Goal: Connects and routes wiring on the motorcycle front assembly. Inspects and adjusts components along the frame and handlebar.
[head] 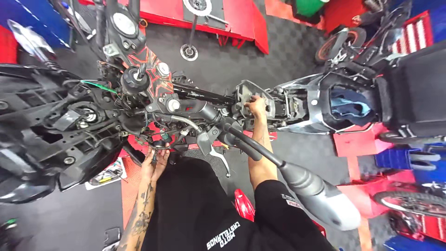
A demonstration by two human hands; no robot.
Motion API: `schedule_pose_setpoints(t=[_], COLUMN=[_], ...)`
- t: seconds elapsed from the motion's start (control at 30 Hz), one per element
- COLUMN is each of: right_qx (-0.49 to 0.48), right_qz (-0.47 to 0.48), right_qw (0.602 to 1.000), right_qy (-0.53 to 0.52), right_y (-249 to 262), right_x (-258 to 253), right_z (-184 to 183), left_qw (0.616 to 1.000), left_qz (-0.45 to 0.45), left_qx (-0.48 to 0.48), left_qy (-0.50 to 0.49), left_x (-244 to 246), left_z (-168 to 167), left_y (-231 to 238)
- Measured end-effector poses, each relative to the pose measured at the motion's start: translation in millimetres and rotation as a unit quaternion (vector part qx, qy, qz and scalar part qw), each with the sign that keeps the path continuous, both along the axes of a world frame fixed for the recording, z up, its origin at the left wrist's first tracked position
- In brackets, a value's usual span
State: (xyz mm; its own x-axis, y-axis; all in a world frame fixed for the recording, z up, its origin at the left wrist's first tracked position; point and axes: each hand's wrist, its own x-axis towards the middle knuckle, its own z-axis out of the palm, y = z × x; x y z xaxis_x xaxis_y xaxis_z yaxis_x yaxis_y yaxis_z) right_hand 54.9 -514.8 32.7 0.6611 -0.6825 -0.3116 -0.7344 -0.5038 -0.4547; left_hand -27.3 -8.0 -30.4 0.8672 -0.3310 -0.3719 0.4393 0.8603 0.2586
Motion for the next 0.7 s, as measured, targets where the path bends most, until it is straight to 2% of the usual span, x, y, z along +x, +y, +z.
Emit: schedule_pose_setpoints(t=[0.17,0.37,0.57,0.7], right_qx=[-0.014,0.001,-0.079,-0.146], right_qz=[0.086,0.125,0.125,0.138], right_qw=[0.996,0.992,0.989,0.979], right_qy=[-0.013,-0.034,-0.008,-0.033], right_y=[6,23,46,60], right_x=[-3,-22,-27,-31], right_z=[4,13,26,24], left_qw=[1.0,1.0,1.0,1.0], left_qz=[0.005,-0.004,-0.009,-0.007], left_qx=[0.008,0.022,0.02,0.009], left_qy=[0.005,-0.005,0.007,-0.003], left_x=[2,0,0,1], left_z=[-2,-2,-4,-6], left_y=[-1,0,1,1])
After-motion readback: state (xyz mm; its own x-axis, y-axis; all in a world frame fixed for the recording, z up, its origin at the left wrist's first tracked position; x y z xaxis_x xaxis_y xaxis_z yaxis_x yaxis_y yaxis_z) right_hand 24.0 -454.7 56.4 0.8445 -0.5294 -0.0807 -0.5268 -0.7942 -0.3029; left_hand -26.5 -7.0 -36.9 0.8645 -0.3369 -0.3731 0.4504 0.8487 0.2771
